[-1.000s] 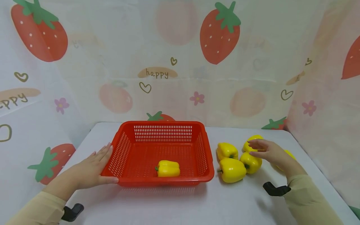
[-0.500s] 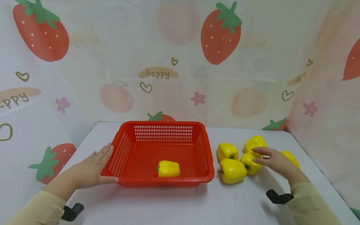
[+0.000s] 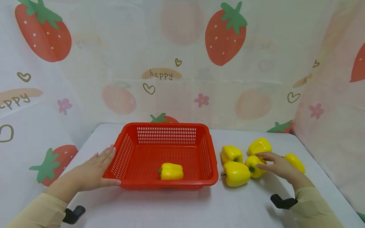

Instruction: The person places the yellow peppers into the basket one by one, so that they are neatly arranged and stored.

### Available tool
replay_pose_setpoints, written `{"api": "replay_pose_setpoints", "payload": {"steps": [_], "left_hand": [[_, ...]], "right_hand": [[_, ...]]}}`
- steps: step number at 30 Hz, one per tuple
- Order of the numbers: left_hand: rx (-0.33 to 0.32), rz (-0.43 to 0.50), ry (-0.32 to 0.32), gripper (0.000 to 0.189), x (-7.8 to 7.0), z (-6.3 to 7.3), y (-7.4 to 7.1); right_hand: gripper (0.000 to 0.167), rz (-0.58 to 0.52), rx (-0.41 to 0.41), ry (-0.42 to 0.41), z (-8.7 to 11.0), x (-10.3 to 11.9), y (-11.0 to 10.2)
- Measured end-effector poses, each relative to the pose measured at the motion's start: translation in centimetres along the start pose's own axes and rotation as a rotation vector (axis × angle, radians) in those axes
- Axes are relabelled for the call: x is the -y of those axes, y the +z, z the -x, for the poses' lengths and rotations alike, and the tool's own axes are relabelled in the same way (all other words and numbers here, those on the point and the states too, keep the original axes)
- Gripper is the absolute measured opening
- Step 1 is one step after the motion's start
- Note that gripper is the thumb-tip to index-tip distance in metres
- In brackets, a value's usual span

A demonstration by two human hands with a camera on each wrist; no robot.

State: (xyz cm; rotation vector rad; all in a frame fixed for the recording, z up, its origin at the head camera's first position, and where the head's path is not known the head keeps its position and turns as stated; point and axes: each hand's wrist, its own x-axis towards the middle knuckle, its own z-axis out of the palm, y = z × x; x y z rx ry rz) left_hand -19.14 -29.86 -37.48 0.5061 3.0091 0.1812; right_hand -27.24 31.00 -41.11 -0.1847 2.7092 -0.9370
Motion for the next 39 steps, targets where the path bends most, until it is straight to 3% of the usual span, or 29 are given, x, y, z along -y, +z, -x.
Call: {"api": "replay_pose_setpoints", "payload": {"steps": [8,20,26,39], "left_hand": [[-0.002,-0.003,0.001,0.119,0.0,-0.1,0.1],[-0.001,0.0,0.001,0.119,0.0,0.0,0.0],[-0.001,-0.002,0.003,0.118,0.0,-0.1,0.1],[0.002,0.001,0.005,0.118,0.0,0.0,0.0]], "right_hand": [[0.074,0.046,-0.007,-0.063,0.5,-0.4,-0.1],[0.075,0.079,-0.017,-0.074,1.4,-1.0,-0.1],[0.072,0.033,-0.008,-0.09,2.0,-1.3,0.0],[0.088,-0.055,0.016,-0.049,2.5,-2.8,1.3]]}}
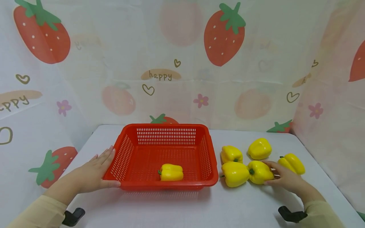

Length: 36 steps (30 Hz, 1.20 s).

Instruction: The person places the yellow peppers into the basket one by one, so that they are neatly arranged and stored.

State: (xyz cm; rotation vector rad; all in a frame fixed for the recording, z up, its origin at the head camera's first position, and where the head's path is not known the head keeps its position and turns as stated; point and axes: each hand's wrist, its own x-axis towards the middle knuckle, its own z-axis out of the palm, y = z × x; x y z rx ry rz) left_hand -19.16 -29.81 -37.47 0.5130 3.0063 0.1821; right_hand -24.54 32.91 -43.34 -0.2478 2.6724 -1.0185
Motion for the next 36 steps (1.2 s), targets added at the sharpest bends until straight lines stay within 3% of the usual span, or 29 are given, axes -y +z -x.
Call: {"api": "replay_pose_setpoints", "payload": {"steps": [9,13,28,36], "left_hand": [[0.0,0.002,0.005,0.117,0.0,0.09,-0.02],[0.0,0.006,0.003,0.117,0.09,0.1,-0.01],[0.005,-0.006,0.003,0.117,0.05,0.05,0.0],[0.006,-0.003,0.006,0.118,0.09,-0.11,0.02]], "right_hand": [[0.086,0.011,-0.048,-0.001,0.17,-0.58,0.65],[0.084,-0.03,-0.039,-0.026,0.08,-0.49,0.71],[0.082,-0.119,-0.04,0.006,0.0,-0.81,0.45],[0.082,-0.081,-0.084,0.019,0.22,-0.71,0.08]]}}
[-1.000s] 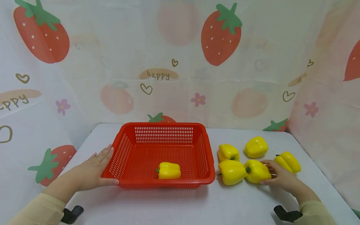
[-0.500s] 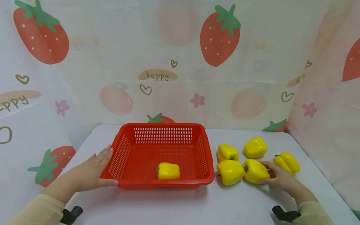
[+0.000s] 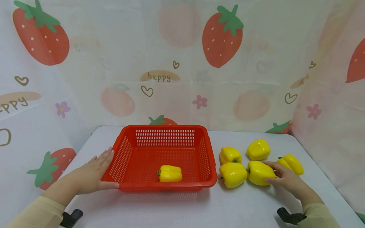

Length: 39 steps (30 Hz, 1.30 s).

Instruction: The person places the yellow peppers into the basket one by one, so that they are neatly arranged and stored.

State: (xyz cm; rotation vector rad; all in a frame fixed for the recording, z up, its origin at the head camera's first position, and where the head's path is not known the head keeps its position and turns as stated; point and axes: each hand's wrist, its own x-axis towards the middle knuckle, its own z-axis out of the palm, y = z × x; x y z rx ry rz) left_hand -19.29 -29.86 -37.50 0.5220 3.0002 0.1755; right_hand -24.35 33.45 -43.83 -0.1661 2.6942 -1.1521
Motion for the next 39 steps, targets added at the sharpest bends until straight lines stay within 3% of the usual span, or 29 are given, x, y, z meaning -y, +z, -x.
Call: {"api": "replay_pose_setpoints", "payload": {"steps": [12,39], "left_hand": [[-0.01,-0.015,0.007,0.118,0.1,0.1,0.1],[-0.007,-0.016,0.012,0.118,0.1,0.1,0.0]], "right_hand": [[0.088,-0.013,0.005,0.054,0.1,-0.1,-0.2],[0.073,-0.042,-0.027,-0.064,0.4,0.7,-2.1]]}}
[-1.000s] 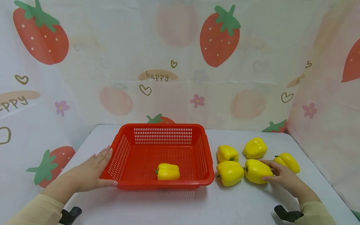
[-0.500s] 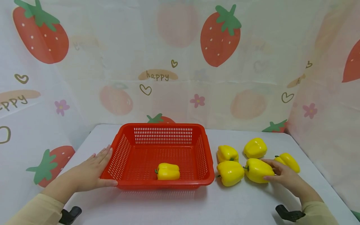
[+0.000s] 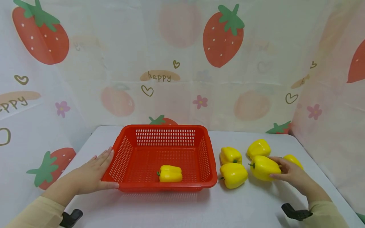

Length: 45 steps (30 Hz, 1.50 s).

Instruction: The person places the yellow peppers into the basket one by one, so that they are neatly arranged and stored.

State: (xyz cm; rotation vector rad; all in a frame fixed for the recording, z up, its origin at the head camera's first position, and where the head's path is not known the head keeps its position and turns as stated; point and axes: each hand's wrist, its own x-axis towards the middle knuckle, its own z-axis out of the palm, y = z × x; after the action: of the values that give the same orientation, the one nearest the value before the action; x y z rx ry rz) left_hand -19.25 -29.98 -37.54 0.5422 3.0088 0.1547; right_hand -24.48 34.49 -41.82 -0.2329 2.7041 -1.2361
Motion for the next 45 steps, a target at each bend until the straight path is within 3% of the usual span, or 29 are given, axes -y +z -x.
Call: {"api": "replay_pose_setpoints", "payload": {"steps": [11,36,45], "left_hand": [[0.006,0.002,-0.008,0.118,0.0,0.0,0.0],[0.001,0.006,-0.012,0.118,-0.1,0.1,0.0],[0.008,0.011,-0.017,0.118,-0.1,-0.1,0.1]], "right_hand": [[0.067,0.035,-0.004,-0.102,-0.4,1.4,-1.1],[0.068,0.126,0.026,-0.19,-3.2,7.3,-2.7],[0.064,0.11,0.064,-0.238,-4.5,9.3,-2.8]]}}
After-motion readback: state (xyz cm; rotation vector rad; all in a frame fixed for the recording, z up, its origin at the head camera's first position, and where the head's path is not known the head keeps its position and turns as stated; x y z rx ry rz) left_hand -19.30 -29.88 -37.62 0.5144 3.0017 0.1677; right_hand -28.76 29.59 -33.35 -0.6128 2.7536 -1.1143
